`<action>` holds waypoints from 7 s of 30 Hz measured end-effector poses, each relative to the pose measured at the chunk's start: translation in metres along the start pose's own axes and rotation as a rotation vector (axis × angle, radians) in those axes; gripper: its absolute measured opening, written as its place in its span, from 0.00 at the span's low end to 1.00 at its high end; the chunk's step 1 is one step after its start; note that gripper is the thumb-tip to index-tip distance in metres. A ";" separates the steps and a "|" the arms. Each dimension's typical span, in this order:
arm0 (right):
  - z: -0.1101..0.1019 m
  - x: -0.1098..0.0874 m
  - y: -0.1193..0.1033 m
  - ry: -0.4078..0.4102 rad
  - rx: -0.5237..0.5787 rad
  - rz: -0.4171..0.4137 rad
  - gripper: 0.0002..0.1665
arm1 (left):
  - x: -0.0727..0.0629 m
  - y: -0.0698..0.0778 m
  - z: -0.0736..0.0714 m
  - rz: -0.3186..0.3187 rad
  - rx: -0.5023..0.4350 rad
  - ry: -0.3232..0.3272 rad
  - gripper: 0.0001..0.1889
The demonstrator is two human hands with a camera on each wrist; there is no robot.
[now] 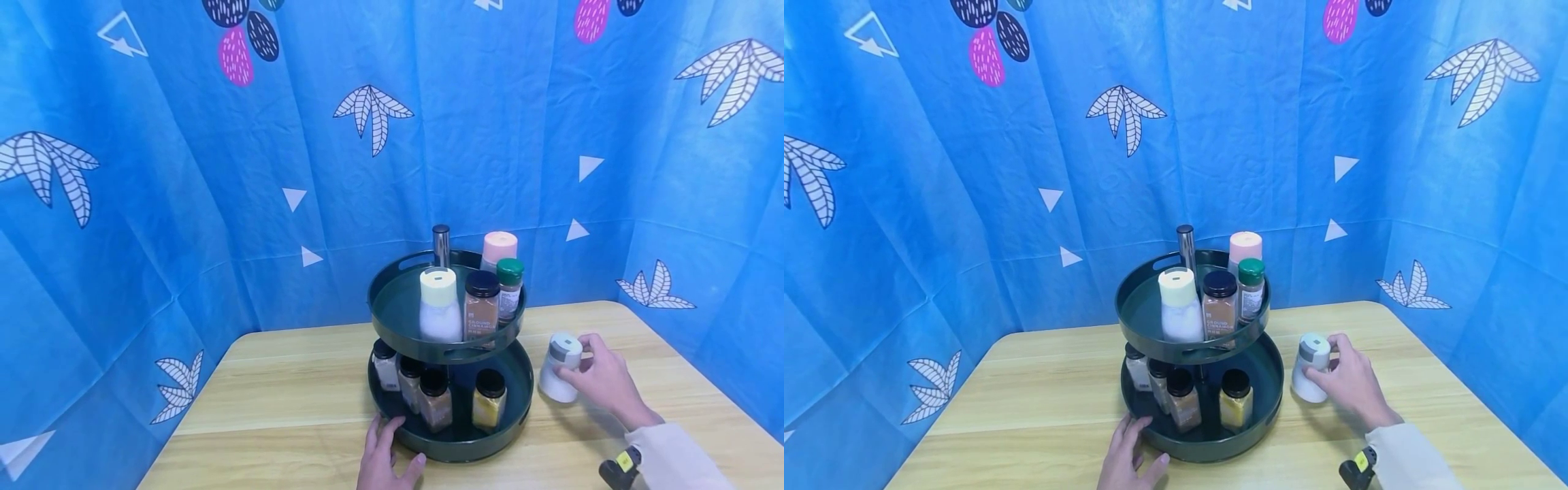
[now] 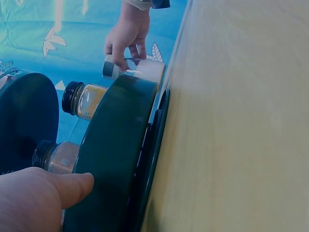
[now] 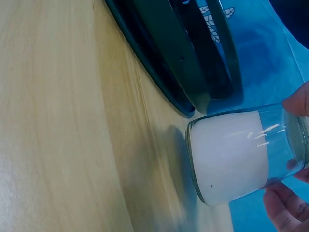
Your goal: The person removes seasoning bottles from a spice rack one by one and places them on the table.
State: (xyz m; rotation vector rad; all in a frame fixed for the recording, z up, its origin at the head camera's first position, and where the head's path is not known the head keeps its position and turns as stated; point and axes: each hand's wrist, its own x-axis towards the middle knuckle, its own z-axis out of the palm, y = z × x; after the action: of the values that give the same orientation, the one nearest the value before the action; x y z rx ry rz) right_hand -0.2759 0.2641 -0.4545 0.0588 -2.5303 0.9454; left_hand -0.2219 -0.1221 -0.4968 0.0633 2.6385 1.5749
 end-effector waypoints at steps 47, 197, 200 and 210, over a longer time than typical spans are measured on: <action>0.003 -0.008 0.003 -0.081 0.038 0.034 0.42 | 0.001 -0.002 0.000 0.016 -0.008 0.005 0.35; 0.093 -0.090 -0.061 0.183 0.302 -0.246 0.14 | 0.051 0.045 -0.028 0.473 0.250 0.152 0.21; 0.094 -0.090 -0.062 0.182 0.309 -0.258 0.14 | 0.050 0.045 -0.030 0.455 0.240 0.154 0.21; 0.094 -0.088 -0.062 0.182 0.293 -0.283 0.14 | 0.052 0.047 -0.033 0.421 0.228 0.144 0.19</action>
State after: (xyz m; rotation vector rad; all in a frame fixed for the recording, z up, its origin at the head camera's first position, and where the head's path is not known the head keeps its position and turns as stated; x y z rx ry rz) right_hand -0.2207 0.1477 -0.5161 0.3905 -2.1319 1.1379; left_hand -0.2763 -0.1256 -0.4417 0.5719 3.0600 1.4077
